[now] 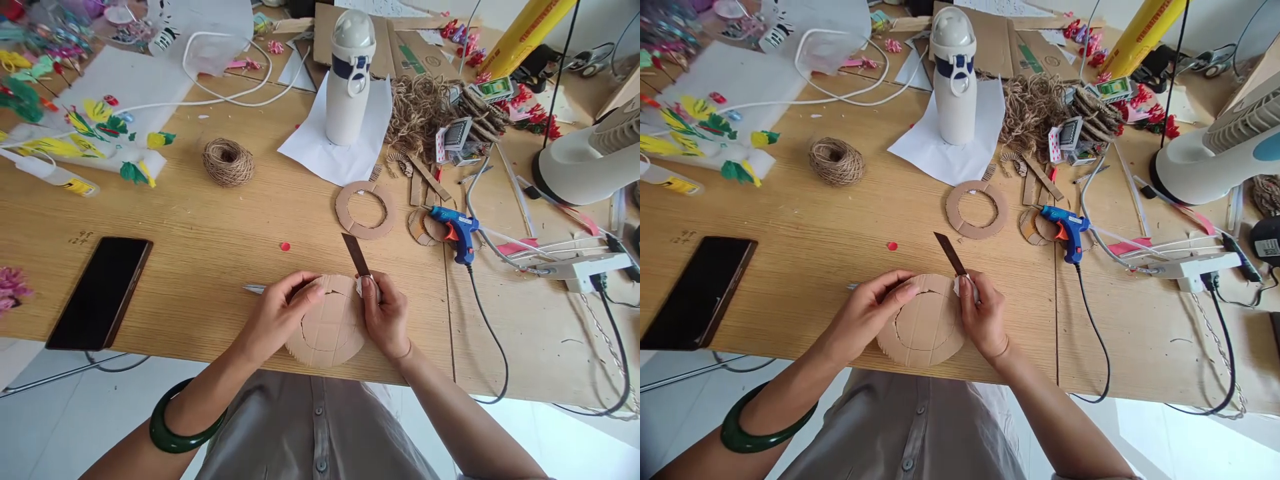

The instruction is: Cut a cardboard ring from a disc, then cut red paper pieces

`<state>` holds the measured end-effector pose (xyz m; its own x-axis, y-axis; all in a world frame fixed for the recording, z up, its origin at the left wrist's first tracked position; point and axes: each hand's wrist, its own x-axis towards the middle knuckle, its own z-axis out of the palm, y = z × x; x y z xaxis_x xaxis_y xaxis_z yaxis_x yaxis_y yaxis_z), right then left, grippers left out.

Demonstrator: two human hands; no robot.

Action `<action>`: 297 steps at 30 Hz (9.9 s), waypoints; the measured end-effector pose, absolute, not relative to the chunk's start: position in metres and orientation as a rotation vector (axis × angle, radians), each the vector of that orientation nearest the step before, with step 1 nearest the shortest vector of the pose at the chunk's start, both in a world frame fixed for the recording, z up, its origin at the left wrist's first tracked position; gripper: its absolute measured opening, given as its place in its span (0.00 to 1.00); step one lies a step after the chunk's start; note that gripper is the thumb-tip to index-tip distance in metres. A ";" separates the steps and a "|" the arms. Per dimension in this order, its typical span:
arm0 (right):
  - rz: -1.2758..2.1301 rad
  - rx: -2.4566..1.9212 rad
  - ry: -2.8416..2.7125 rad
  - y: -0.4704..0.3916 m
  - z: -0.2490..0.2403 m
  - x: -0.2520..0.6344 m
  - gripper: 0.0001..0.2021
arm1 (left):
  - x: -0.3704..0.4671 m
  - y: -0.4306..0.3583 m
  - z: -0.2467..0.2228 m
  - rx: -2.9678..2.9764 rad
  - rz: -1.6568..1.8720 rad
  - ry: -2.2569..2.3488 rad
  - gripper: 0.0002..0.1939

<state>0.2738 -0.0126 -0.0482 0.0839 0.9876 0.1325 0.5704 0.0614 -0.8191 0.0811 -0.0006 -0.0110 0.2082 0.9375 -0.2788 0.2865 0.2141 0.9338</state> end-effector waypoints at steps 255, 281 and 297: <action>-0.150 -0.833 -3.048 0.026 0.044 0.294 0.11 | 0.055 -0.025 -0.059 2.242 0.806 1.600 0.24; -0.079 -0.815 -3.089 0.031 0.045 0.296 0.10 | 0.055 -0.024 -0.058 2.239 0.794 1.598 0.25; -0.014 -0.905 -3.088 0.029 0.044 0.298 0.11 | 0.055 -0.024 -0.058 2.220 0.797 1.592 0.25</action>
